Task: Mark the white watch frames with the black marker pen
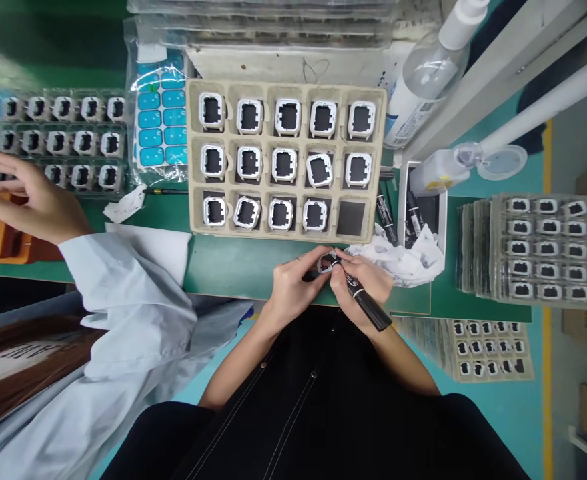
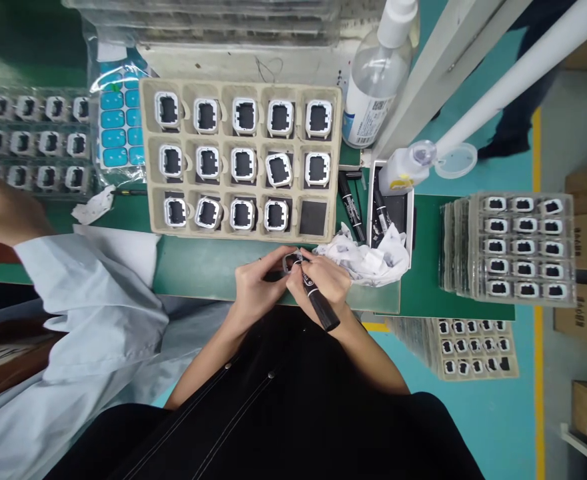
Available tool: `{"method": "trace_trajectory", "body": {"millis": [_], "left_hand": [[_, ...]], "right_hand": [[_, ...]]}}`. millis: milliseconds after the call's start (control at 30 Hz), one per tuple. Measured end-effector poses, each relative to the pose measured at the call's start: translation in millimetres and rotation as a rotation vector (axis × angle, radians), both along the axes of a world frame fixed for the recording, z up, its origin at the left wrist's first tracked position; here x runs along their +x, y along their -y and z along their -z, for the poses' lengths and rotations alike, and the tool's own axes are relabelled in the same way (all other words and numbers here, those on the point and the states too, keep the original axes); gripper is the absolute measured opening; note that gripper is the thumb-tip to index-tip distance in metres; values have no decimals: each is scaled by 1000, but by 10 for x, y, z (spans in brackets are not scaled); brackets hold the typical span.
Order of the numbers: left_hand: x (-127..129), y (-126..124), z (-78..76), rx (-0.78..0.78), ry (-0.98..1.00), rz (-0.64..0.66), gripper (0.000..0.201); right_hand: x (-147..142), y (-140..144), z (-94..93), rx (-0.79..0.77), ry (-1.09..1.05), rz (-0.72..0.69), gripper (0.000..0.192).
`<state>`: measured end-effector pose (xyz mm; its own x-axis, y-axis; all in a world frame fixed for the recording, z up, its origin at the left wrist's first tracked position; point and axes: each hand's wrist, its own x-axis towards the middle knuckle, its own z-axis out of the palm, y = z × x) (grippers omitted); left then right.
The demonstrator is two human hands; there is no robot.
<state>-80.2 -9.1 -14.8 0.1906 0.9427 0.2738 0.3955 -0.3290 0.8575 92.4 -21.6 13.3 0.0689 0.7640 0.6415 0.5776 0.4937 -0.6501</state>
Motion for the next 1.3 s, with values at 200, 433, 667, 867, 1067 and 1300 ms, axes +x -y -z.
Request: {"method": "trace_trajectory", "body": {"millis": [200, 433, 667, 867, 1067, 1300], "left_hand": [[-4, 1, 14, -42, 0, -7, 35], [-16, 10, 44, -29, -2, -3, 37], [-17, -1, 36, -37, -9, 24, 35], [-20, -13, 16, -49, 4, 21, 35], [6, -16, -29, -141, 101, 17, 43], [17, -8, -35, -89, 133, 9, 41]], "right_hand": [[25, 1, -2, -37, -17, 2, 18], [22, 16, 13, -37, -30, 12, 17], [34, 25, 8, -49, -32, 21, 17], [40, 25, 3, -51, -53, 24, 16], [45, 36, 12, -57, -121, 24, 16], [39, 40, 29, -41, -165, 4, 15]]}}
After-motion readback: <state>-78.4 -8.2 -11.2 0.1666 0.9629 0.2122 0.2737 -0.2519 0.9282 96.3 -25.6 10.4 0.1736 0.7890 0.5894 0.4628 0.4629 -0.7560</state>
